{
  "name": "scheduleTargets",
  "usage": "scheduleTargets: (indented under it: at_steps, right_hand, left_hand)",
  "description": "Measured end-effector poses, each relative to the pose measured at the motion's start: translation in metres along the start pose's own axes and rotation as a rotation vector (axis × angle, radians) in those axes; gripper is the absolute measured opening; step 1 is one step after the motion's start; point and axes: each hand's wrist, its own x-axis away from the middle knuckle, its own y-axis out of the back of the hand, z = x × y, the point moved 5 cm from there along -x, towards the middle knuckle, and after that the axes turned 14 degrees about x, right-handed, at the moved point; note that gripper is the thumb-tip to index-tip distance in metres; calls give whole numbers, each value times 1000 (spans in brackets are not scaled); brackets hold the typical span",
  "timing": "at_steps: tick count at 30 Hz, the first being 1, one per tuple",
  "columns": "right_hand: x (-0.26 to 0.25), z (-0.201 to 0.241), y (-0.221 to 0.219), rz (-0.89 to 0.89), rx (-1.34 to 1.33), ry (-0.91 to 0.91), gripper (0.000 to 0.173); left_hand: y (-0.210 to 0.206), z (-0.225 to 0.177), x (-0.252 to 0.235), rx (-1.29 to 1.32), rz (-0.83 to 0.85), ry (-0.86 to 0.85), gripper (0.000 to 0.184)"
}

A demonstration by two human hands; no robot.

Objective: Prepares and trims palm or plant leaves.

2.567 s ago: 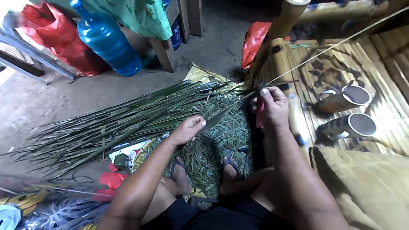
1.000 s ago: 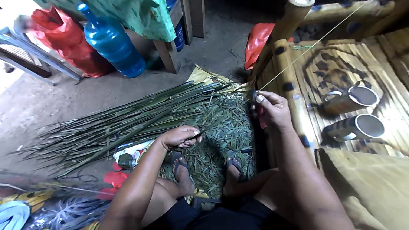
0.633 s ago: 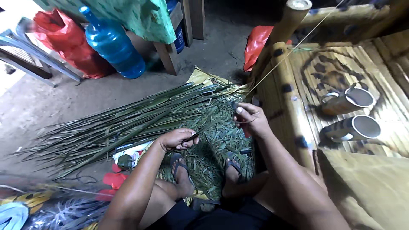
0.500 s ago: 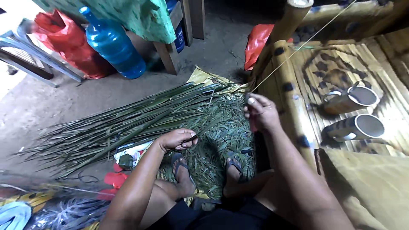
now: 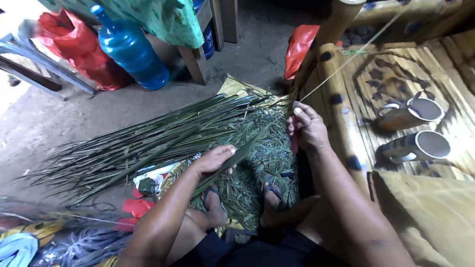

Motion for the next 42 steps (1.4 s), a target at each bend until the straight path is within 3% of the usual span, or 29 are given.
scheduleTargets:
  at_steps: [4, 7, 13, 19, 28, 35, 38, 42]
  right_hand:
    - [3, 16, 23, -101, 6, 30, 28]
    - [9, 18, 14, -41, 119, 35, 28]
    - [28, -4, -44, 292, 181, 89, 19]
    - [52, -25, -83, 612, 226, 116, 24]
    - [16, 8, -25, 225, 294, 277, 20]
    - [1, 14, 8, -49, 192, 193, 18]
    - [4, 19, 9, 2, 217, 162, 21]
    - [23, -2, -35, 308, 204, 86, 18]
  left_hand:
    - [-5, 1, 2, 60, 67, 10, 30]
    - [-10, -2, 0, 95, -9, -15, 22]
    - [-17, -7, -8, 222, -110, -73, 21]
    - [-18, -10, -11, 336, -105, -101, 21]
    - [-25, -13, -4, 323, 34, -66, 17]
    - [-21, -9, -5, 230, -18, -44, 17]
    - [-21, -7, -6, 219, -38, -12, 19]
    - [-24, -8, -9, 304, 18, -28, 28]
